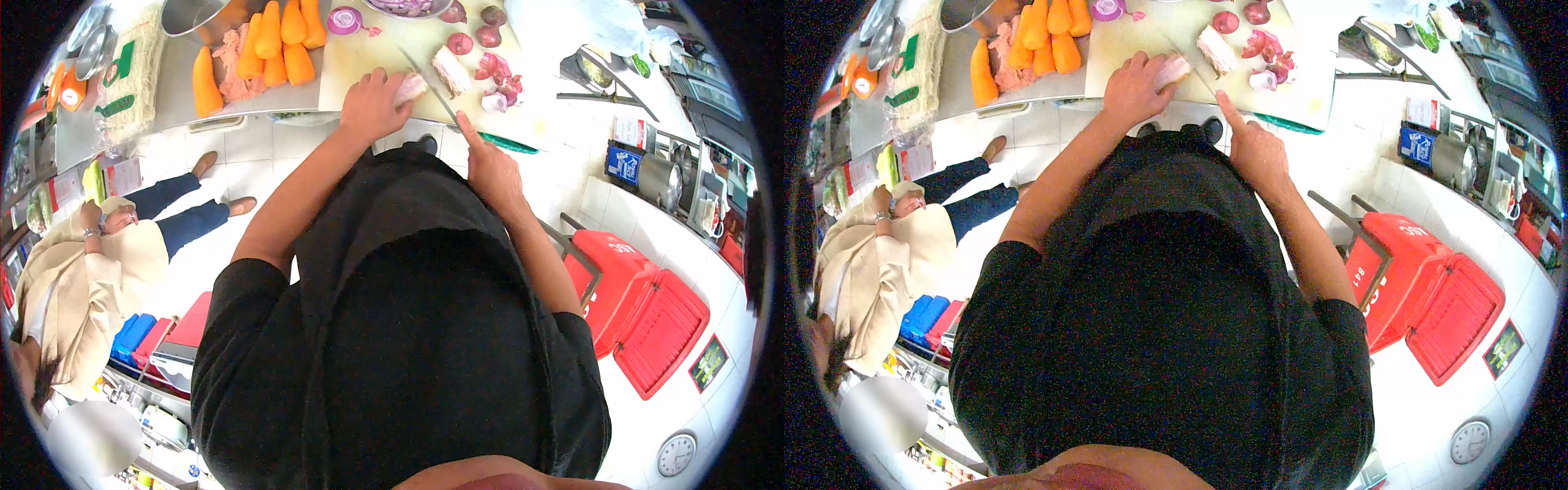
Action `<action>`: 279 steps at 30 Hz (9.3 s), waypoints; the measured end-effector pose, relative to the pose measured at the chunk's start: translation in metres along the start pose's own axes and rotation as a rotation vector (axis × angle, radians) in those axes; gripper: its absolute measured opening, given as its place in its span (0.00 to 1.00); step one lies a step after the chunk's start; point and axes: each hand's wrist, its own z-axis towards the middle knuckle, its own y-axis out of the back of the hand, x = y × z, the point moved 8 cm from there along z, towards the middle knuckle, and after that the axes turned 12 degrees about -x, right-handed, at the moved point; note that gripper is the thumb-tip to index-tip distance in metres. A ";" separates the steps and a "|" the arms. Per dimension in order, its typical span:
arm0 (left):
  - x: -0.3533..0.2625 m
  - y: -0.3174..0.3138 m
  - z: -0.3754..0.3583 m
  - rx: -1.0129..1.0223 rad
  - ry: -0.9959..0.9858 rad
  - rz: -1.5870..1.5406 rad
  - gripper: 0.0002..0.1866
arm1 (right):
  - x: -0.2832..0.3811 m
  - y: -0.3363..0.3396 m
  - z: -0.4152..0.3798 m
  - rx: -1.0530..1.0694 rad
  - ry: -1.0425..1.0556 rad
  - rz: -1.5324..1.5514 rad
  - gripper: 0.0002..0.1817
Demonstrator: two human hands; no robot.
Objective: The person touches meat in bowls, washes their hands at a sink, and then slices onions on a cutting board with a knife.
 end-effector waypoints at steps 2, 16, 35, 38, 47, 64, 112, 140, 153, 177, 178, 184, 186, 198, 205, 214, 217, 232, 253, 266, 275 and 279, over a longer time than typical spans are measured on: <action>-0.002 -0.001 0.005 0.023 -0.009 0.026 0.24 | 0.005 0.006 -0.008 0.041 0.023 -0.076 0.45; -0.003 -0.019 0.010 0.112 0.037 0.056 0.29 | -0.014 -0.020 0.024 0.019 0.071 -0.103 0.50; 0.002 -0.015 0.007 -0.012 0.060 -0.028 0.24 | 0.008 -0.003 0.029 0.035 0.181 -0.053 0.53; -0.002 -0.012 0.008 0.000 0.090 -0.030 0.25 | 0.008 -0.003 0.016 0.032 0.181 -0.015 0.53; -0.006 -0.016 0.006 -0.018 0.058 -0.078 0.26 | 0.006 0.000 0.006 0.004 0.166 0.068 0.52; 0.001 -0.010 -0.006 -0.083 0.005 -0.173 0.23 | 0.007 -0.030 0.017 -0.041 0.181 0.123 0.50; 0.017 0.005 -0.020 -0.094 0.109 -0.334 0.19 | 0.042 0.010 0.007 -0.078 0.172 0.088 0.46; -0.002 -0.017 0.020 -0.126 -0.237 -0.406 0.31 | -0.026 -0.007 -0.069 -0.041 -0.269 0.216 0.20; 0.000 -0.034 0.030 -0.160 -0.033 -0.495 0.25 | 0.007 -0.106 -0.015 0.183 -0.475 1.221 0.12; -0.005 0.045 0.049 -0.630 -0.015 -0.488 0.16 | 0.063 -0.052 0.014 -0.011 -0.051 0.992 0.14; -0.007 0.058 0.059 -0.679 -0.046 -0.475 0.15 | 0.067 -0.037 0.019 -0.004 -0.045 0.969 0.14; -0.004 0.099 0.162 -0.725 -0.093 -0.559 0.14 | 0.088 0.059 0.082 -0.067 -0.001 0.933 0.16; -0.008 0.115 0.209 -0.743 -0.133 -0.604 0.14 | 0.093 0.101 0.115 -0.235 0.058 0.949 0.10; 0.072 0.068 0.377 -0.669 0.045 -0.373 0.23 | 0.051 0.206 0.248 -0.422 -0.032 0.572 0.19; 0.043 0.096 0.201 -0.519 -0.108 -0.447 0.10 | -0.020 0.161 0.120 -0.298 -0.126 1.033 0.14; 0.024 -0.005 0.089 -0.140 -0.284 -0.236 0.20 | -0.096 0.020 -0.045 -0.047 -0.351 0.875 0.06; 0.023 -0.033 0.103 -0.068 -0.363 -0.104 0.18 | -0.092 0.026 -0.058 -0.047 -0.373 0.609 0.07; 0.037 0.075 0.181 -0.452 -0.086 -0.352 0.07 | -0.088 0.015 -0.067 0.053 -0.300 0.594 0.10; -0.051 -0.048 0.060 -0.061 0.007 -0.141 0.29 | -0.104 0.023 -0.069 -0.133 -0.453 0.752 0.09; -0.042 -0.049 0.049 0.172 -0.137 -0.113 0.23 | -0.088 0.017 -0.050 -0.108 -0.241 0.298 0.27; -0.018 -0.013 0.031 0.111 -0.310 -0.201 0.24 | -0.066 0.008 -0.050 0.066 -0.177 0.157 0.39; -0.033 -0.011 0.032 0.074 -0.372 -0.206 0.23 | -0.068 -0.017 -0.028 0.006 -0.137 0.136 0.41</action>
